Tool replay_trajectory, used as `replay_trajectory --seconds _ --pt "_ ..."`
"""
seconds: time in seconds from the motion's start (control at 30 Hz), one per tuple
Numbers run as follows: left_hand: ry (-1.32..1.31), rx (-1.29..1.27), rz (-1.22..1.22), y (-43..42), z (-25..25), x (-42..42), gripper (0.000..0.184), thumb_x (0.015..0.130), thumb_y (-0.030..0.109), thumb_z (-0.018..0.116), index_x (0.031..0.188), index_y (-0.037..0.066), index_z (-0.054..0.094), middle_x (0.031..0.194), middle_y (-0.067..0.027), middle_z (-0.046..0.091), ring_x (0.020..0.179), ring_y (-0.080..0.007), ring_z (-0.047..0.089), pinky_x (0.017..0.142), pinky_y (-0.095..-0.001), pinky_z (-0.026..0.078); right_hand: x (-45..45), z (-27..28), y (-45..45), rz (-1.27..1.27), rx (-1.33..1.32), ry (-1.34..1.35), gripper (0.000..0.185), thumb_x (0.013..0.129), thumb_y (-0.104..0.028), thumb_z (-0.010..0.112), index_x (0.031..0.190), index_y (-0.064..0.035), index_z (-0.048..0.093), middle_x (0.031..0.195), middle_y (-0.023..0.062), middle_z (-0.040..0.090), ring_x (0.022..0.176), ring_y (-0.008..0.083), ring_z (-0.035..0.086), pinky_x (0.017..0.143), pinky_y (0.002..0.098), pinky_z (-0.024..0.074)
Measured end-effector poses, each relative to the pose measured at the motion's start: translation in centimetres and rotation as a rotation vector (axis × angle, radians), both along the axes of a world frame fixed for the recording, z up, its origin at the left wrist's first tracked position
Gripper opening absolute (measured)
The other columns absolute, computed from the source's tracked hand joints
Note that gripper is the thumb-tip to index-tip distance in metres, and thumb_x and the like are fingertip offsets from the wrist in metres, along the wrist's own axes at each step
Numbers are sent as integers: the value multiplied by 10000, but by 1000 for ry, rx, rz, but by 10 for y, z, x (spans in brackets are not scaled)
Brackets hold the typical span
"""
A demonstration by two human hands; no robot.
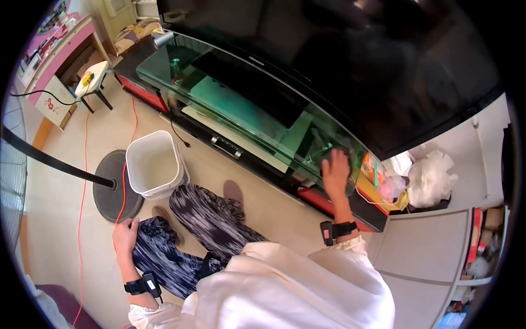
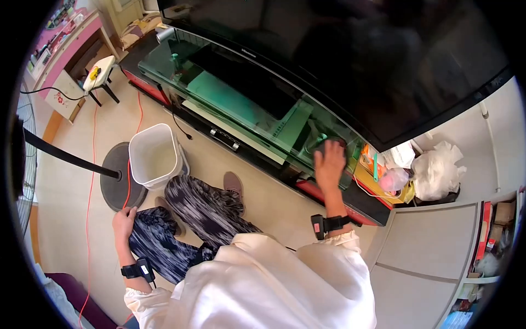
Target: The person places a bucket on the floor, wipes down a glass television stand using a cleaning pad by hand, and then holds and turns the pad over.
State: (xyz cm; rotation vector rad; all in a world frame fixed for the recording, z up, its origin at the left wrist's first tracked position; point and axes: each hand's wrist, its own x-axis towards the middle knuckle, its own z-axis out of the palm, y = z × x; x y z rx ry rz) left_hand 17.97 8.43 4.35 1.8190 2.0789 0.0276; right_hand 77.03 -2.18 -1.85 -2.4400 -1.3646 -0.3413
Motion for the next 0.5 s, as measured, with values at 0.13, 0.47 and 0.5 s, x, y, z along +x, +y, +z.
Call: replay_trajectory --seconds 0.13,0.47,0.5 --pt "28 63 -39 -1 -4 -4 337 839 367 548 839 53 671 776 -191 629 755 -358 604 690 -419 458 -4 18 12 252 -62 109 535 909 -392 442 1355 -104 366 1393 187 346 1299 361 292 1039 506 219" --pt "80 72 2 -1 -4 -4 321 828 360 549 862 67 674 786 -186 636 774 -354 610 702 -420 468 -33 -11 89 -21 -20 68 596 899 -432 426 1350 -50 349 1394 247 302 1299 413 251 1036 537 205" --pt "85 79 6 -2 -3 -3 320 827 360 550 859 67 674 779 -188 634 765 -357 608 696 -421 468 -52 -6 93 9 -15 76 596 899 -432 426 1350 -50 349 1394 247 302 1299 413 251 1036 537 205"
